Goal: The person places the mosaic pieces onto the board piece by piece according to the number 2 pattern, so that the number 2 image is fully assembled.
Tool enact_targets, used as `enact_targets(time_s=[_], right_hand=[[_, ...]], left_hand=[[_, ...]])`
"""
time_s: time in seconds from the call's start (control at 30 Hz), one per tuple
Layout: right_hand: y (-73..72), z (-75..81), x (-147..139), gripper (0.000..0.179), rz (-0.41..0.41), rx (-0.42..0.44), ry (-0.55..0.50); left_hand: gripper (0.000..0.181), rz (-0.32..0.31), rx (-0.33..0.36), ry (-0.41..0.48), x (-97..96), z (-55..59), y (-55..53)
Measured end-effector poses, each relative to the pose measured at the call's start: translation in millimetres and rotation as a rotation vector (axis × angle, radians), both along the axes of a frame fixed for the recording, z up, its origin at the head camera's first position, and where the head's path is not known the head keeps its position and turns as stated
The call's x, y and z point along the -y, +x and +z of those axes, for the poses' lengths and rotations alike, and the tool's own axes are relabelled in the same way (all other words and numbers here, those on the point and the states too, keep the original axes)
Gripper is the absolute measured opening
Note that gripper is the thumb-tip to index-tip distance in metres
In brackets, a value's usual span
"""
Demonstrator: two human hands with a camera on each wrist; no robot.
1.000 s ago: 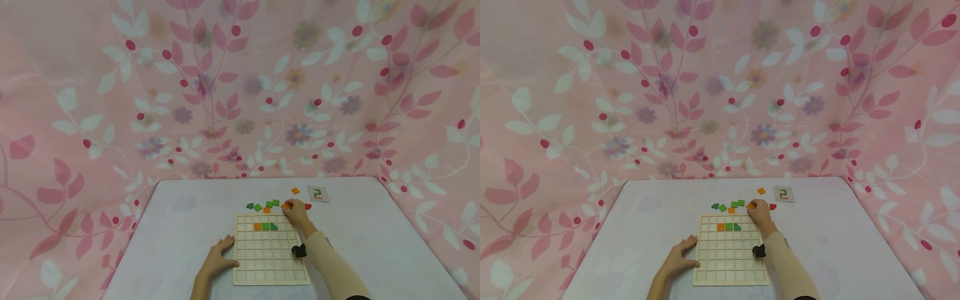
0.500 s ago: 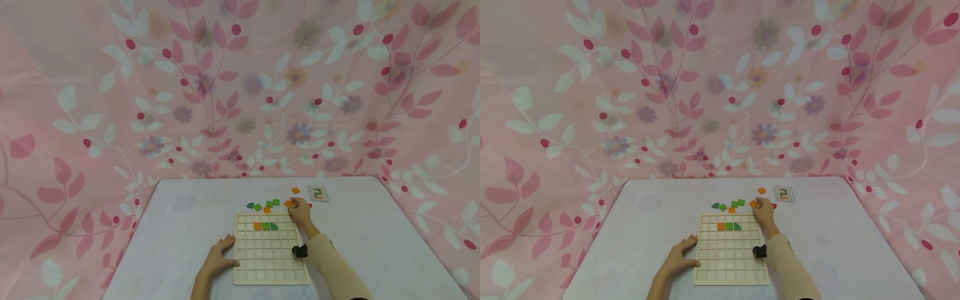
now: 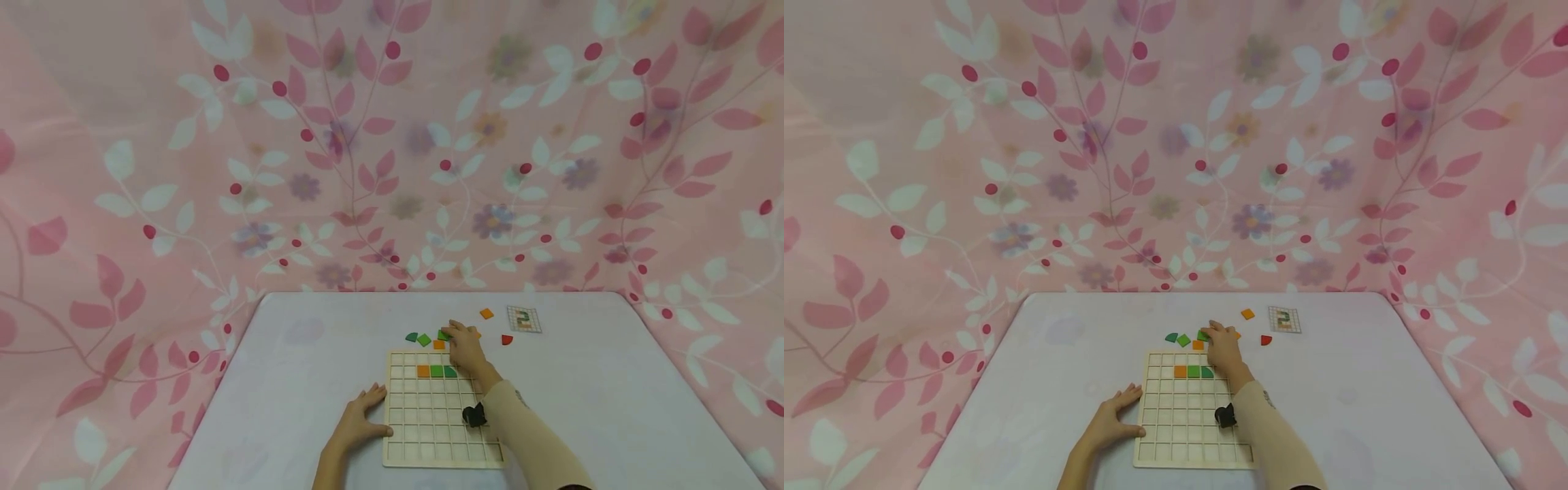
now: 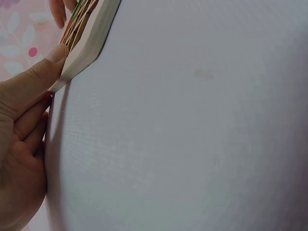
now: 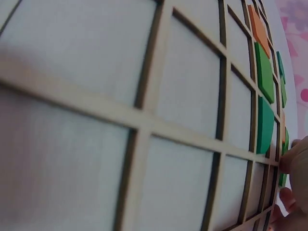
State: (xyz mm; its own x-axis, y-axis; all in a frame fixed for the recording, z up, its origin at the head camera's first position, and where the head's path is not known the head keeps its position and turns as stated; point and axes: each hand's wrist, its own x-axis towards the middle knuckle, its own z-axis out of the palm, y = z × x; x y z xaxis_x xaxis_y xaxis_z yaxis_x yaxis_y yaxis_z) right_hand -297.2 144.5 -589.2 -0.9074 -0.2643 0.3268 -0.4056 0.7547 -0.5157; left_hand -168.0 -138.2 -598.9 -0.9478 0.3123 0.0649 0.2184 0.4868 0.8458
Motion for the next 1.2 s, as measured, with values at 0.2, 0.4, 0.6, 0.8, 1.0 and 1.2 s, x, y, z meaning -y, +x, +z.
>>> enact_targets(time_s=[0.2, 0.4, 0.6, 0.8, 1.0, 1.2], right_hand=[[-2.4, 2.8, 8, 0.026, -0.048, 0.067, 0.107], [-3.2, 1.7, 12, 0.029, -0.022, -0.013, 0.275], [-3.1, 3.1, 15, 0.036, 0.033, 0.008, 0.299], [-2.3, 11.6, 16, 0.027, -0.054, 0.122, 0.118], [-4.4, 14.3, 8, 0.031, -0.071, 0.204, -0.036], [-5.3, 9.8, -1, 0.029, -0.117, 0.239, -0.21]], left_hand=[[0.083, -0.01, -0.016, -0.01, -0.1, -0.4, -0.7], [0.083, -0.005, 0.015, 0.003, 0.5, -0.2, 0.7], [0.082, -0.001, 0.018, 0.001, -0.1, 1.2, 0.4], [0.083, 0.002, 0.006, 0.0, 0.3, 2.5, -0.9], [0.083, -0.003, 0.001, 0.0, 0.6, 0.9, -1.1], [0.082, 0.004, 0.018, 0.002, 0.4, 1.4, -0.8]])
